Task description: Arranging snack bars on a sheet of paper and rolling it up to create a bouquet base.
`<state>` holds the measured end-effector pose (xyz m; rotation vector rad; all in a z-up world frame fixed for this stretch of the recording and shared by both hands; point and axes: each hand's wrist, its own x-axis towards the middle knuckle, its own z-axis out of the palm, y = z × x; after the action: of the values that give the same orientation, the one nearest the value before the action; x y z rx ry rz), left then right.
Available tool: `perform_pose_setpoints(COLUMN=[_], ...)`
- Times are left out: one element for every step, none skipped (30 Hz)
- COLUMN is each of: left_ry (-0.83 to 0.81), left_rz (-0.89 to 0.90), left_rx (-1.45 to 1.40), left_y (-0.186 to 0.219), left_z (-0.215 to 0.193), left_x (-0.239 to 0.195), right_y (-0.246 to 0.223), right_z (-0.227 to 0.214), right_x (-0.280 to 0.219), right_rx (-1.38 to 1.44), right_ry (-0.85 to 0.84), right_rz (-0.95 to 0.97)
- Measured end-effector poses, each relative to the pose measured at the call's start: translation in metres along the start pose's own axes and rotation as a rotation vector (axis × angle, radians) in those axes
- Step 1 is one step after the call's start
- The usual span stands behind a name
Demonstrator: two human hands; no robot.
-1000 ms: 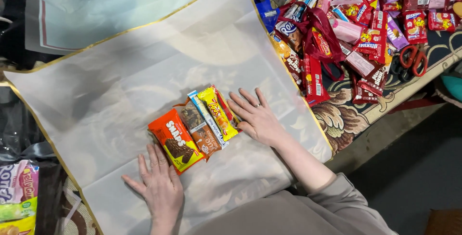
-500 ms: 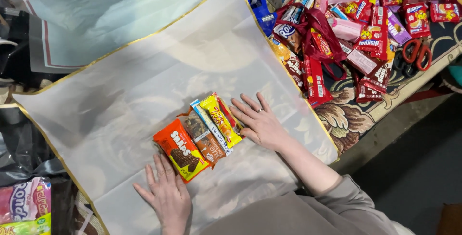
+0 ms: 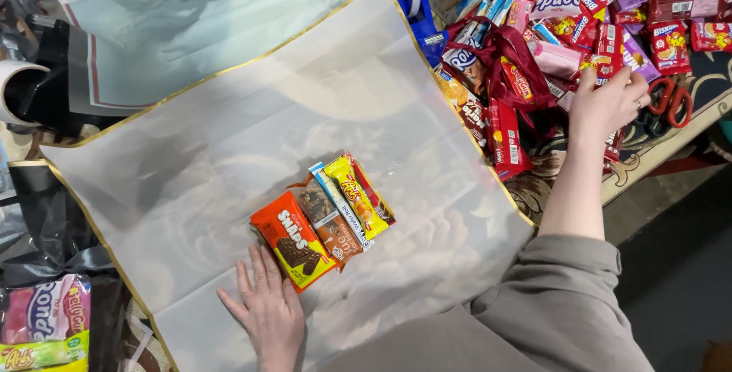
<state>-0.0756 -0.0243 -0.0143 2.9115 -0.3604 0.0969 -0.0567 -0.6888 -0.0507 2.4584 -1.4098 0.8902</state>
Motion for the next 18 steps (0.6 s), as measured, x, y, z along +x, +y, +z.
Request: perform_pose_setpoints(left_ry=[0.003, -0.005, -0.013, -0.009, -0.010, -0.011, -0.011, -0.008, -0.005, -0.006, -0.013, -0.021, -0.024, -0.019, -0.014, -0.016, -0.003, 0.009], left_rz=[-0.003, -0.005, -0.011, -0.016, -0.016, -0.015, -0.019, -0.015, -0.008, -0.008, -0.014, -0.021, -0.017, -0.016, -0.016, -0.012, -0.009, -0.005], left_rx=[0.000, -0.007, -0.014, -0.015, -0.016, -0.017, -0.014, -0.012, -0.013, -0.013, -0.023, -0.033, -0.032, -0.032, -0.031, -0.030, -0.014, 0.002], left_y=[0.000, 0.000, 0.001, 0.002, 0.002, 0.001, 0.001, 0.001, 0.002, 0.001, 0.001, 0.002, 0.002, 0.002, 0.002, 0.002, 0.002, 0.001], left_z=[-0.001, -0.002, -0.003, -0.002, -0.002, -0.003, -0.003, -0.004, -0.004, -0.005, -0.005, -0.004, -0.004, -0.004, -0.004, -0.004, -0.003, -0.003], left_x=[0.000, 0.001, 0.000, 0.002, 0.001, 0.001, 0.001, 0.001, 0.001, 0.001, 0.001, 0.002, 0.002, 0.002, 0.002, 0.001, 0.001, 0.000], right_y=[0.001, 0.002, 0.002, -0.009, -0.020, -0.030, -0.035, -0.040, -0.042, -0.048, -0.053, -0.058, -0.064, -0.071, -0.078, -0.078, -0.082, -0.085], right_z=[0.005, 0.010, 0.015, 0.002, -0.012, -0.025, -0.029, -0.033, -0.038, -0.047, -0.057, -0.067, -0.073, -0.079, -0.085, -0.084, -0.081, -0.079], right_x=[-0.001, -0.001, -0.002, -0.002, -0.005, -0.007, -0.008, -0.009, -0.010, -0.012, -0.013, -0.013, -0.017, -0.021, -0.025, -0.029, -0.031, -0.034], right_rx=[0.003, 0.015, 0.029, 0.034, 0.179, 0.325, 0.329, 0.651, 0.968, 0.968, 0.997, 1.024, 1.021, 0.989, 0.958, 0.957, 1.127, 1.293], right_ry=[0.001, -0.062, -0.127, -0.126, -0.075, -0.024, -0.028, -0.055, -0.080, -0.081, -0.113, -0.146, -0.145, -0.194, -0.243, -0.242, -0.336, -0.431], right_rz=[-0.002, 0.047, 0.092, 0.088, 0.061, 0.035, 0.033, 0.133, 0.235, 0.236, 0.122, 0.009, 0.012, -0.024, -0.060, -0.056, 0.067, 0.192])
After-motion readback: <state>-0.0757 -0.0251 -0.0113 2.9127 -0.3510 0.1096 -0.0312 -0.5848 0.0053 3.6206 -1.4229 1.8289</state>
